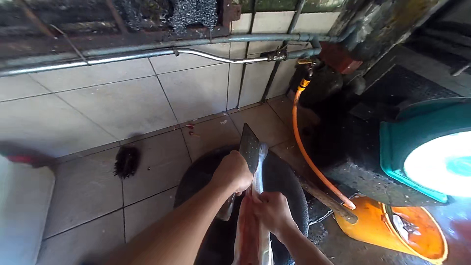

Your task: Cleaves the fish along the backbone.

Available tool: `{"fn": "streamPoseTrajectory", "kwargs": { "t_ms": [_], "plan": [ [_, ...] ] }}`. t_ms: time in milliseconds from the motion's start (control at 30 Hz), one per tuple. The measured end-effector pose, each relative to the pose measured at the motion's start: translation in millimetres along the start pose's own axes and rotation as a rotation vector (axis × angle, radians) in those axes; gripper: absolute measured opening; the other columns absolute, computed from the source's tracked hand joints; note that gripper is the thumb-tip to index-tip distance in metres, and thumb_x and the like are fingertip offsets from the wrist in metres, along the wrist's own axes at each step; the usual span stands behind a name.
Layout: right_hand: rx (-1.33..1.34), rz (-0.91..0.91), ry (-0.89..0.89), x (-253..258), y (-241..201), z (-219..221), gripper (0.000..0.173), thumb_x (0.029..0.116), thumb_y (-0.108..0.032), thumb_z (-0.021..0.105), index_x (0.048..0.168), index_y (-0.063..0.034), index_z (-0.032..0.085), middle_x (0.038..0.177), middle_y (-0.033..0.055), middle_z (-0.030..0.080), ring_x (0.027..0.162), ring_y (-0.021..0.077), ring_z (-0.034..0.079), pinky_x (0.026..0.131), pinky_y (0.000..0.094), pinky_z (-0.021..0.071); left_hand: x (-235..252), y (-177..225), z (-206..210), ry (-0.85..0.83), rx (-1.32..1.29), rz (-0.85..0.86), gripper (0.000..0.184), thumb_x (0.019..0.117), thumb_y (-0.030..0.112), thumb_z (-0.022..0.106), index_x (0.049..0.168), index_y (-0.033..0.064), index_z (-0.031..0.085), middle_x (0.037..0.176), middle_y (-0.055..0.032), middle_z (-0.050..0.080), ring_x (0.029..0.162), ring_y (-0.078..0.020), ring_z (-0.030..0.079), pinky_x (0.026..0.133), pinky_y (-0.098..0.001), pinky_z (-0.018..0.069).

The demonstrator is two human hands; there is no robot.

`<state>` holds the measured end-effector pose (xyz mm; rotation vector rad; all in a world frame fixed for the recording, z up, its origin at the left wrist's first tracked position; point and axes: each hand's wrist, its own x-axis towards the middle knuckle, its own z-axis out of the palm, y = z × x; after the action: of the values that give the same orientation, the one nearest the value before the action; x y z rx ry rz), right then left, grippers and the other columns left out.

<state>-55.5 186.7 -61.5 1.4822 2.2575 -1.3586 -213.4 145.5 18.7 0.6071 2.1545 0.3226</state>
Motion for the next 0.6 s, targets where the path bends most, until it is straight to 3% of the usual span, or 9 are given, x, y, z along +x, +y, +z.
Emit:
{"fn": "streamPoseTrajectory", "kwargs": {
  "t_ms": [67, 267, 433, 600],
  "plan": [
    [0.069, -0.056, 0.009, 4, 8, 2, 0.027, 0.0750, -0.032, 0.074, 0.062, -0.0156, 0.057, 0.058, -0.0021, 0.054, 0.056, 0.0157, 0.055, 0.056, 0.0432, 0.0457, -17, -5, -3, -0.049, 0.001, -0.042, 0.026, 0.0947, 0.014, 0.066, 0.113, 0.0046, 0.050, 0.070, -0.0105, 0.064, 0.047, -0.0157, 0.063, 0.047, -0.0296, 0.0553],
    [0.212, -0.143, 0.016, 8, 21, 6, 0.024, 0.0694, -0.024, 0.070, 0.055, -0.0180, 0.052, 0.052, -0.0038, 0.050, 0.050, 0.0139, 0.050, 0.050, 0.0409, 0.0401, -77, -38, 5, -0.156, -0.004, -0.186, 0.034, 0.1022, 0.022, 0.062, 0.127, 0.0079, 0.043, 0.076, -0.0079, 0.061, 0.049, -0.0138, 0.061, 0.049, -0.0289, 0.0556],
    [0.255, -0.174, 0.014, 10, 23, 7, 0.023, 0.0679, -0.023, 0.070, 0.053, -0.0184, 0.052, 0.050, -0.0039, 0.050, 0.047, 0.0136, 0.050, 0.047, 0.0402, 0.0397, -111, -58, 18, -0.151, 0.075, -0.165, 0.041, 0.1003, 0.020, 0.065, 0.132, 0.0085, 0.042, 0.097, -0.0131, 0.063, 0.069, -0.0231, 0.069, 0.063, -0.0397, 0.0607],
    [0.284, -0.235, 0.003, 12, 28, 5, 0.022, 0.0685, -0.023, 0.067, 0.053, -0.0188, 0.053, 0.049, -0.0050, 0.049, 0.046, 0.0121, 0.049, 0.047, 0.0390, 0.0387, -115, -55, 13, -0.200, 0.091, -0.216, 0.039, 0.1021, 0.023, 0.064, 0.130, 0.0095, 0.039, 0.089, -0.0115, 0.061, 0.058, -0.0202, 0.065, 0.055, -0.0357, 0.0584]
  ]
}}
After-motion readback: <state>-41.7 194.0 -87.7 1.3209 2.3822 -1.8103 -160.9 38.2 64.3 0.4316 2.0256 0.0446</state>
